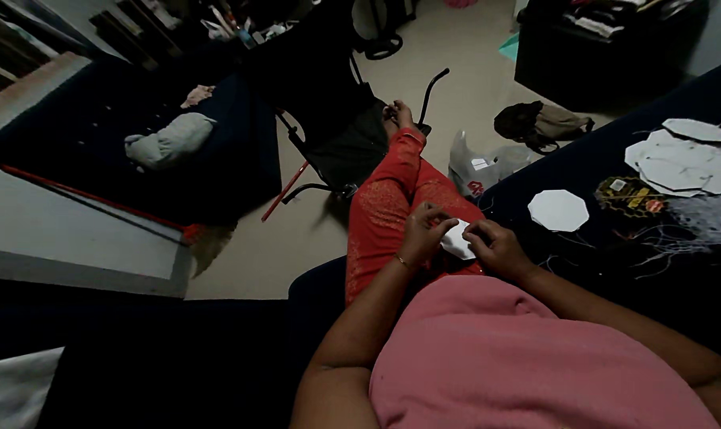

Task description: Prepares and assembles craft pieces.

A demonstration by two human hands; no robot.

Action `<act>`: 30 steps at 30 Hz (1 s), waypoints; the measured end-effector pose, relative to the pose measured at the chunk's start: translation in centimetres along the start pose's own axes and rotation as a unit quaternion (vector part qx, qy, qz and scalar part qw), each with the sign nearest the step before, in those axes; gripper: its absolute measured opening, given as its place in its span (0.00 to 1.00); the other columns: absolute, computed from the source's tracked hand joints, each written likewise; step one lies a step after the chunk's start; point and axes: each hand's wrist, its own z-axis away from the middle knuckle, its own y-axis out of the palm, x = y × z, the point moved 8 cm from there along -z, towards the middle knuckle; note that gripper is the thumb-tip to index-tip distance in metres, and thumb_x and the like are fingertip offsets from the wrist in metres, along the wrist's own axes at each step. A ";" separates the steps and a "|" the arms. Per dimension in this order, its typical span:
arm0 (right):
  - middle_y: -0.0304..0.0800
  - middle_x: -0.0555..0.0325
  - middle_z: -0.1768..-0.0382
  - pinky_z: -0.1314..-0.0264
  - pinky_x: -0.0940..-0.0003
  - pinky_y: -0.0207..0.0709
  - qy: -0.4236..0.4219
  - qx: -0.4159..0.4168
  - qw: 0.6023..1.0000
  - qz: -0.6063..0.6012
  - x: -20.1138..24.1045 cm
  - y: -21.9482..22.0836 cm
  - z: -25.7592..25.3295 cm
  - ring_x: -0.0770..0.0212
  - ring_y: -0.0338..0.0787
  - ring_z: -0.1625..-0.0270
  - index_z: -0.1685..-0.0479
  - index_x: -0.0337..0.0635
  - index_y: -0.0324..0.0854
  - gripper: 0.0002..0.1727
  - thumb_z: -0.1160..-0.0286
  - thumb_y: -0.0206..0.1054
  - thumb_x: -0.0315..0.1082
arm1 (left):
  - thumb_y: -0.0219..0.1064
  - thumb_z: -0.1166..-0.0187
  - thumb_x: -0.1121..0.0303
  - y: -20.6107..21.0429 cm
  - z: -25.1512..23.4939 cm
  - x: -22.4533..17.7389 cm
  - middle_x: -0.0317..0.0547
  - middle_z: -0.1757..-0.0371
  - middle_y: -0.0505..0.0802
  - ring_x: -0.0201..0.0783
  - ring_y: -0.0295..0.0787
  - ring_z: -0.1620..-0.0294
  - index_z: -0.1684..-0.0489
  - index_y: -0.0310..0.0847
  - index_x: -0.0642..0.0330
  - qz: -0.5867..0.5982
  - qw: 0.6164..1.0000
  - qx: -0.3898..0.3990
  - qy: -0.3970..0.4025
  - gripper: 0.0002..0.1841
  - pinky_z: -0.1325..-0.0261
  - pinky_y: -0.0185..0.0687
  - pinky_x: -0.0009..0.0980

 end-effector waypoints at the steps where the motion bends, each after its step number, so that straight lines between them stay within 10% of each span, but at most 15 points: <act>1: 0.91 0.46 0.58 0.48 0.54 0.86 -0.003 0.003 1.000 0.002 0.1 0.1 0.0 0.53 0.91 0.55 0.52 0.34 0.87 0.12 0.18 0.62 0.34 | 0.73 0.23 0.70 0.0 0.0 -0.2 0.46 0.57 0.91 0.30 0.85 0.56 0.62 0.91 0.66 0.017 1.000 0.000 0.008 0.07 0.49 0.81 0.28; 13: 0.92 0.48 0.58 0.55 0.66 0.89 0.010 -0.041 0.996 -0.082 0.2 -0.4 0.3 0.63 0.93 0.61 0.51 0.31 0.83 0.13 0.14 0.57 0.32 | 0.64 0.15 0.70 2.5 -0.2 1.2 0.40 0.71 0.90 0.24 0.84 0.71 0.58 0.86 0.72 0.072 0.986 0.085 -0.122 0.11 0.60 0.83 0.23; 30: 0.92 0.51 0.61 0.55 0.69 0.89 -0.003 -0.034 0.997 -0.067 0.7 -0.2 0.3 0.66 0.93 0.62 0.53 0.33 0.85 0.13 0.16 0.59 0.34 | 0.69 0.20 0.74 2.9 0.1 1.6 0.40 0.64 0.90 0.23 0.81 0.69 0.57 0.88 0.71 0.164 0.978 0.057 -0.118 0.07 0.62 0.79 0.21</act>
